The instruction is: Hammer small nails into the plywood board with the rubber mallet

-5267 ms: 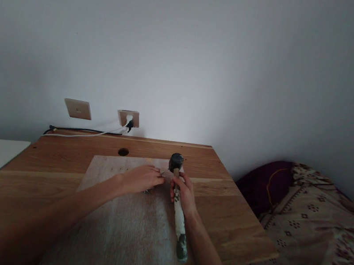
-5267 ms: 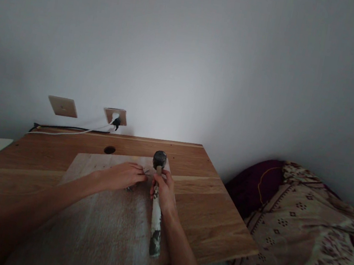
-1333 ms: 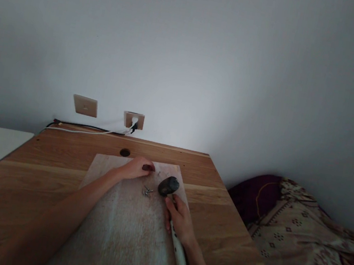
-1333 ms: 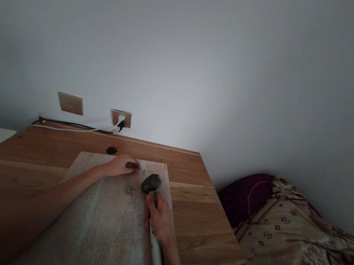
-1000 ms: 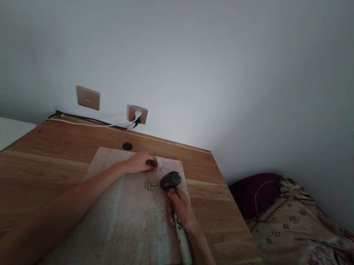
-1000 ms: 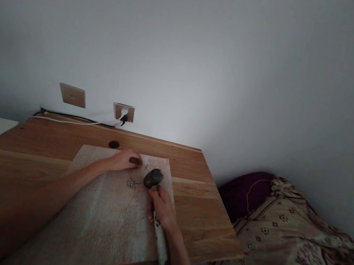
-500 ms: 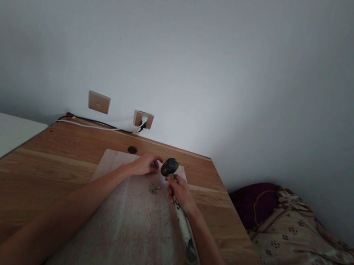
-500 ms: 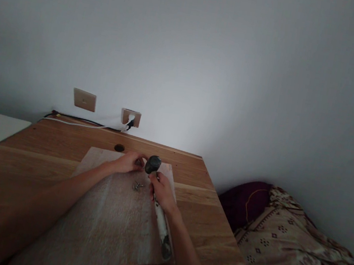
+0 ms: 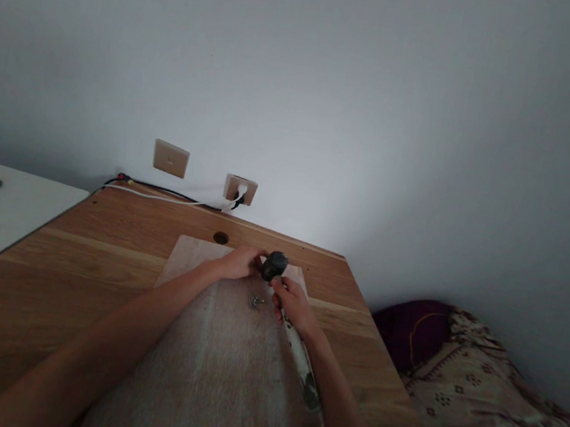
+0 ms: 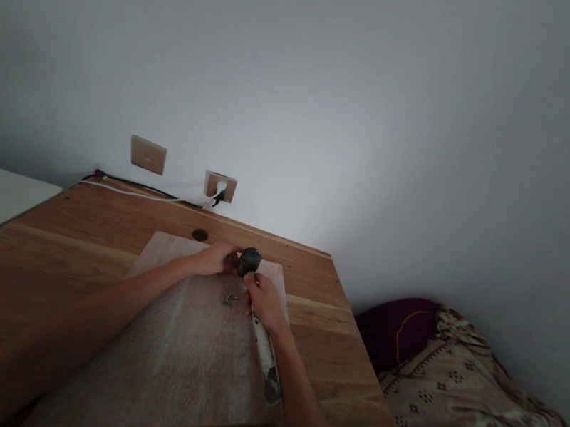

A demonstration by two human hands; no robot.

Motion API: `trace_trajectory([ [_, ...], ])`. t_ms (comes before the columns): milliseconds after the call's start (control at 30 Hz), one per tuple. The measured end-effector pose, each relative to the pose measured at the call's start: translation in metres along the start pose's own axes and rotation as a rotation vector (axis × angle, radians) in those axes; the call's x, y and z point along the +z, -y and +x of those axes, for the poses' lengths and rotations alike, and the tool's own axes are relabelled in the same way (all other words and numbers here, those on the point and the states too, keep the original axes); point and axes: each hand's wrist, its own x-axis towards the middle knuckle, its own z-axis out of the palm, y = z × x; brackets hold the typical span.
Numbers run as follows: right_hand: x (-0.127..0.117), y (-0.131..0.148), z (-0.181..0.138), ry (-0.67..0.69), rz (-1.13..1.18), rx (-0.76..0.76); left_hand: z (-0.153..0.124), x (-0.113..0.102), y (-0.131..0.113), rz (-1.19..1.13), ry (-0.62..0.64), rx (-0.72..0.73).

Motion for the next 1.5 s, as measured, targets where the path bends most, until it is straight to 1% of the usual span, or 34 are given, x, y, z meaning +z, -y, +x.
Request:
trace_trajectory([
  [100, 0.001, -0.001, -0.001, -0.025, 0.002, -0.037, 0.000, 0.000, 0.001, 0.004, 0.011, 0.010],
  [200, 0.000, -0.002, -0.003, -0.023, -0.023, -0.029, -0.002, -0.001, -0.002, 0.033, 0.019, 0.044],
  [333, -0.006, -0.008, -0.016, -0.053, 0.026, 0.008, -0.007, -0.006, -0.016, 0.190, -0.063, 0.083],
  [367, -0.007, -0.010, -0.021, -0.060, 0.035, 0.021, -0.008, -0.009, -0.021, 0.239, -0.062, 0.095],
  [400, -0.009, -0.013, -0.025, -0.063, 0.037, 0.034, -0.008, -0.011, -0.026, 0.274, -0.029, 0.113],
  [433, -0.011, -0.017, -0.029, -0.064, 0.035, 0.046, -0.009, -0.013, -0.031, 0.292, 0.037, 0.138],
  [533, -0.015, -0.027, -0.036, -0.067, 0.031, 0.051, -0.012, -0.017, -0.045, 0.298, 0.283, 0.225],
  [567, -0.016, -0.031, -0.037, -0.071, 0.042, 0.046, -0.013, -0.017, -0.049, 0.308, 0.338, 0.237],
  [633, -0.015, -0.037, -0.037, -0.083, 0.083, 0.037, -0.016, -0.016, -0.056, 0.350, 0.380, 0.236],
  [767, -0.014, -0.044, -0.034, -0.088, 0.152, 0.031, -0.018, -0.011, -0.065, 0.410, 0.344, 0.219],
  [833, -0.013, -0.044, -0.034, -0.083, 0.156, 0.028, -0.017, -0.012, -0.064, 0.388, 0.353, 0.180],
  [900, -0.013, -0.044, -0.034, -0.086, 0.153, 0.028, -0.014, -0.018, -0.059, 0.356, 0.363, 0.118],
  [1000, -0.013, -0.044, -0.034, -0.104, 0.144, 0.021, -0.011, -0.033, -0.048, 0.338, 0.299, 0.035],
  [1100, -0.013, -0.046, -0.033, -0.102, 0.142, 0.015, -0.010, -0.048, -0.036, 0.300, 0.251, 0.018],
  [1167, -0.013, -0.048, -0.032, -0.099, 0.140, 0.013, -0.011, -0.053, -0.028, 0.257, 0.246, 0.021],
  [1300, -0.014, -0.048, -0.032, -0.098, 0.126, 0.001, -0.010, -0.050, -0.015, 0.139, 0.227, 0.018],
  [1500, -0.013, -0.044, -0.033, -0.095, 0.126, 0.023, -0.007, -0.036, -0.002, 0.075, 0.196, 0.037],
])
